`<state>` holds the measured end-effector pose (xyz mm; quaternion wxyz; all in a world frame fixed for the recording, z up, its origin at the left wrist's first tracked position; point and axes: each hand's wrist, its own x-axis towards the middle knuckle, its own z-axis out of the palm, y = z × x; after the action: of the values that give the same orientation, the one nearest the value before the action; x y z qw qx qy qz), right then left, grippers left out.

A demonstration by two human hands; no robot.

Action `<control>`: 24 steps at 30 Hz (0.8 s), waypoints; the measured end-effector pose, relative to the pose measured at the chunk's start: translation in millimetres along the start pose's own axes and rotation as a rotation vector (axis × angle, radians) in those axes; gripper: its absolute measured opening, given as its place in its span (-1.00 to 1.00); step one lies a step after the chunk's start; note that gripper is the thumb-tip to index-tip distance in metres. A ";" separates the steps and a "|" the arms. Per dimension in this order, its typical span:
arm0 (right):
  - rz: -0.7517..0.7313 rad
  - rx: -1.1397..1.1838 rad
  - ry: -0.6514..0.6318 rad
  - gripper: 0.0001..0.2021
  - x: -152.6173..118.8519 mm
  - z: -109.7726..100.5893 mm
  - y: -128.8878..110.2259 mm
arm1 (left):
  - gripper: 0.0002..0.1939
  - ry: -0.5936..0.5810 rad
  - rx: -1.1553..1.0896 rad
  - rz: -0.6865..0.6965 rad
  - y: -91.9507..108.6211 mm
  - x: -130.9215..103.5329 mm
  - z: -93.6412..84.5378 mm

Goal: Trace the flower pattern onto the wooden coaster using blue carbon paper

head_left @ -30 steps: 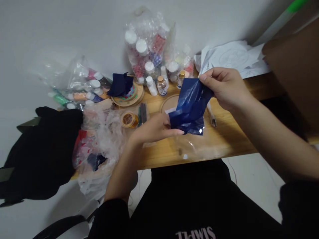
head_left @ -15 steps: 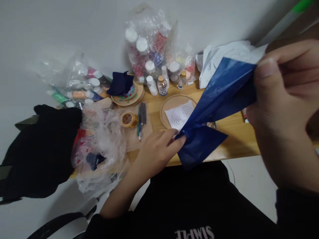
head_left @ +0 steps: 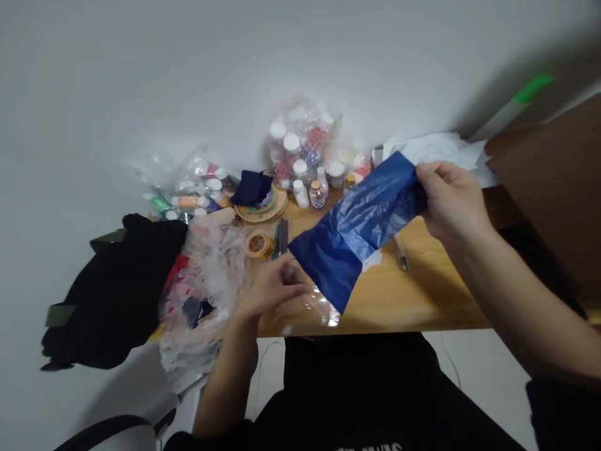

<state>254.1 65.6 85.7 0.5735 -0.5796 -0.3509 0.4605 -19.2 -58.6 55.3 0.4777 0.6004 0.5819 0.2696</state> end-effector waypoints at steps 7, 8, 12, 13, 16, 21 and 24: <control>0.126 0.055 -0.176 -0.65 5.6 -13.4 27.3 | -0.41 0.708 0.740 -0.017 18.6 0.4 -52.3; 0.135 0.067 -0.209 -0.63 3.8 -12.8 30.7 | -0.48 0.714 0.783 0.059 23.5 7.4 -43.7; 0.140 0.112 -0.313 -0.55 -4.1 -19.2 39.2 | -0.59 0.198 0.464 0.273 43.3 45.1 16.2; 0.142 0.118 -0.340 -0.54 -5.2 -23.3 40.2 | -0.44 0.051 0.326 0.274 47.6 54.3 31.7; 0.118 0.158 -0.362 -0.53 -4.0 -36.7 42.4 | -0.08 -0.280 -0.099 0.103 56.7 72.9 64.6; 0.080 0.182 -0.232 -0.57 7.1 -49.1 45.6 | -0.67 -0.411 -0.406 -0.199 59.1 71.9 69.5; 0.104 0.129 -0.173 -0.60 9.2 -52.4 46.3 | -0.77 -0.353 -0.433 -0.322 58.2 65.6 61.8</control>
<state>300.5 51.9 34.5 0.5523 -0.5170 -0.3382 0.5597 72.4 -4.2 67.1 0.7247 0.4223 0.5066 0.1997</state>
